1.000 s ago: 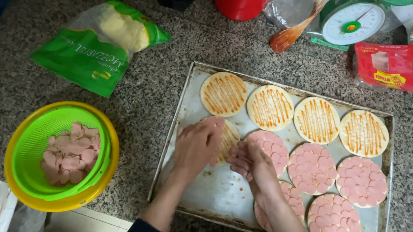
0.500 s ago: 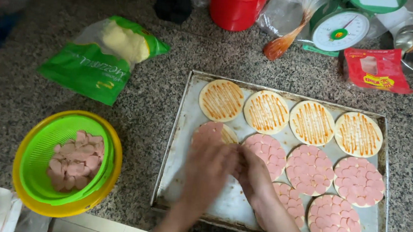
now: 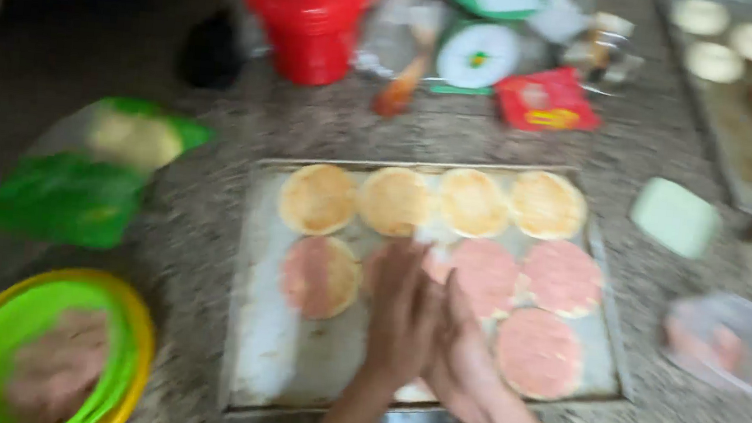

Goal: The person places sliced meat onto small round dough bases arranged on a baking tray. The bases already have sauce applied. The person handles the meat slices by hand, arranging them in overlapping layers on each base.

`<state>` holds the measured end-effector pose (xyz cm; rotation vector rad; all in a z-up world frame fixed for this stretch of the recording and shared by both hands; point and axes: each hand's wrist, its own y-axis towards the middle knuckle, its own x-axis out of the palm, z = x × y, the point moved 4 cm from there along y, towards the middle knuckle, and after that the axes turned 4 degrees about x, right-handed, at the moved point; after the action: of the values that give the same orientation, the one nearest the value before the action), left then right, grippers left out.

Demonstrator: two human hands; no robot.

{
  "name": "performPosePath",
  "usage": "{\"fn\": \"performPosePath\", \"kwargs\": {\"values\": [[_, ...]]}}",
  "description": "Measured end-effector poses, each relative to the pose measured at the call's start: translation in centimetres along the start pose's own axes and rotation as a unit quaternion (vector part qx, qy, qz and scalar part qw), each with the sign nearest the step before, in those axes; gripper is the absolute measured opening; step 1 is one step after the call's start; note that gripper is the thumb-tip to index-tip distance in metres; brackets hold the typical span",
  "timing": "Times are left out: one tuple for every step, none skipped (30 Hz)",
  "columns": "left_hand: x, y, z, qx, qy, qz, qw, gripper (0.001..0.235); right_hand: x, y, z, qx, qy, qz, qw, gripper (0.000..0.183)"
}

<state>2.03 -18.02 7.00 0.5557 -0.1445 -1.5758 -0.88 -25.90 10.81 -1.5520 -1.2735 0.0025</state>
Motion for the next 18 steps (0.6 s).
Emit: {"fn": "performPosePath", "kwargs": {"values": [[0.1,0.4,0.3,0.008,-0.015,-0.017,1.0,0.051,-1.3,-0.7,-0.9,-0.017,0.012,0.012,1.0,0.081],[0.6,0.8,0.7,0.034,0.047,-0.008,0.998,0.048,-2.3,-1.7,-2.3,-0.059,-0.008,-0.072,0.996,0.081],[1.2,1.3,1.0,0.062,0.107,0.005,0.992,0.045,-3.3,-2.7,-3.5,-0.099,-0.034,-0.154,0.983,0.081],[2.3,1.0,1.7,0.07,0.089,-0.01,0.994,0.045,-5.1,-4.0,-5.4,-0.116,-0.027,-0.139,0.983,0.081],[3.3,0.8,2.4,0.061,0.123,-0.036,0.99,0.049,-7.0,-5.3,-7.0,-0.107,-0.033,-0.097,0.989,0.076],[4.1,0.7,2.9,0.053,0.161,-0.057,0.984,0.053,-8.8,-6.5,-8.5,-0.094,-0.04,-0.06,0.993,0.072],[5.7,0.4,4.0,0.062,0.148,-0.067,0.985,0.053,-11.4,-7.4,-10.5,-0.108,-0.033,-0.05,0.992,0.072],[6.9,0.2,5.0,0.072,0.156,-0.063,0.983,0.053,-14.2,-8.5,-12.7,-0.179,-0.094,0.027,0.979,0.058],[8.1,0.0,6.1,0.082,0.163,-0.06,0.981,0.052,-17.1,-9.7,-14.9,-0.246,-0.152,0.105,0.951,0.045],[9.9,-0.8,6.3,0.089,0.159,-0.067,0.981,0.052,-20.1,-11.0,-17.4,-0.252,-0.145,0.11,0.95,0.045],[11.8,-1.6,6.4,0.096,0.151,-0.086,0.98,0.054,-23.2,-12.4,-19.8,-0.269,-0.199,0.148,0.931,0.044],[13.2,-2.4,6.3,0.101,0.147,-0.103,0.979,0.056,-26.1,-13.5,-22.1,-0.281,-0.253,0.182,0.908,0.046],[14.7,-2.6,7.3,0.105,0.146,-0.108,0.978,0.056,-29.1,-14.0,-23.9,-0.284,-0.247,0.185,0.908,0.046],[16.5,-2.9,8.2,0.097,0.119,-0.149,0.977,0.053,-32.3,-14.4,-25.6,-0.261,-0.257,0.218,0.905,0.038],[18.2,-3.3,9.1,0.088,0.092,-0.189,0.974,0.05,-35.6,-14.8,-27.4,-0.238,-0.266,0.251,0.9,0.031],[20.0,-3.7,9.5,0.087,0.095,-0.191,0.973,0.05,-38.9,-13.4,-28.6,-0.235,-0.264,0.249,0.902,0.031],[21.9,-4.2,9.8,0.079,0.095,-0.225,0.966,0.049,-42.0,-12.0,-29.8,-0.233,-0.37,0.273,0.857,0.033],[23.8,-4.9,10.0,0.069,0.095,-0.258,0.959,0.049,-45.0,-10.6,-31.0,-0.227,-0.473,0.292,0.799,0.035]]}}
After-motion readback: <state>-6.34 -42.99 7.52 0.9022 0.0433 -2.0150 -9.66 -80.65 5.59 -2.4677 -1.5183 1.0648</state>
